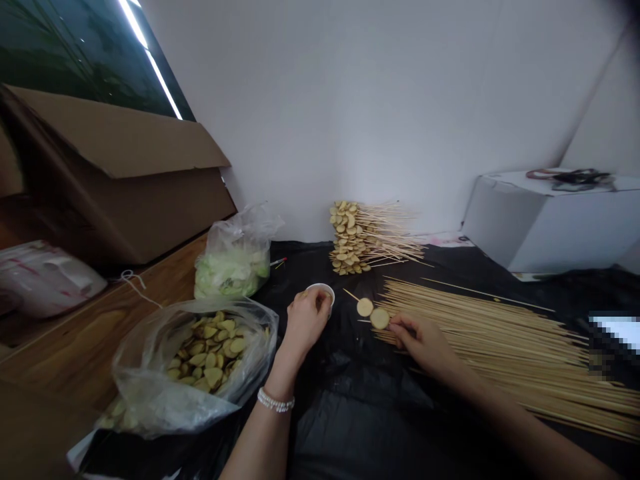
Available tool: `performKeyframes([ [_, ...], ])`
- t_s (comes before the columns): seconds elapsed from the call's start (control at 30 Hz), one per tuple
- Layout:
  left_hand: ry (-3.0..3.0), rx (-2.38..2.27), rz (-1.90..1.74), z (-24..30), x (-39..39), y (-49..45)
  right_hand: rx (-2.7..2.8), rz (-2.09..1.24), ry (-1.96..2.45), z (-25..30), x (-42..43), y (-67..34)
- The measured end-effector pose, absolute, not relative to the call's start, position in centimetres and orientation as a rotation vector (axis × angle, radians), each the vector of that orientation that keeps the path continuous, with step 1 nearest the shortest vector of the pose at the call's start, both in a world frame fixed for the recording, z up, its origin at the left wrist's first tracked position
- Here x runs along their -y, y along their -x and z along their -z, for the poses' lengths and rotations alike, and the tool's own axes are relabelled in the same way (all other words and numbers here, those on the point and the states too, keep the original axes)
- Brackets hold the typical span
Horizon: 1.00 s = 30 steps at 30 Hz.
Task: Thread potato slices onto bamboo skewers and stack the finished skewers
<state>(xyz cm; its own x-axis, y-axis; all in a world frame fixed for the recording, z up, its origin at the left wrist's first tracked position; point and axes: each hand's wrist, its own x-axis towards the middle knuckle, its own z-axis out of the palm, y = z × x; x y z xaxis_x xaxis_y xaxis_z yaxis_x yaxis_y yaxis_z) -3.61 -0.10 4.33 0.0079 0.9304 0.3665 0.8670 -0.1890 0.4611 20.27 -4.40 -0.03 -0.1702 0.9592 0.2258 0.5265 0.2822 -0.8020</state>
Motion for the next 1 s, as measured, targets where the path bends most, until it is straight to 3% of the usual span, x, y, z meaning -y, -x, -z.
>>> performKeyframes([
  [1.0,-2.100,-1.700,-0.986,-4.3,-0.7,5.6,1.810,-0.714,1.351,-0.1,4.5,-20.3],
])
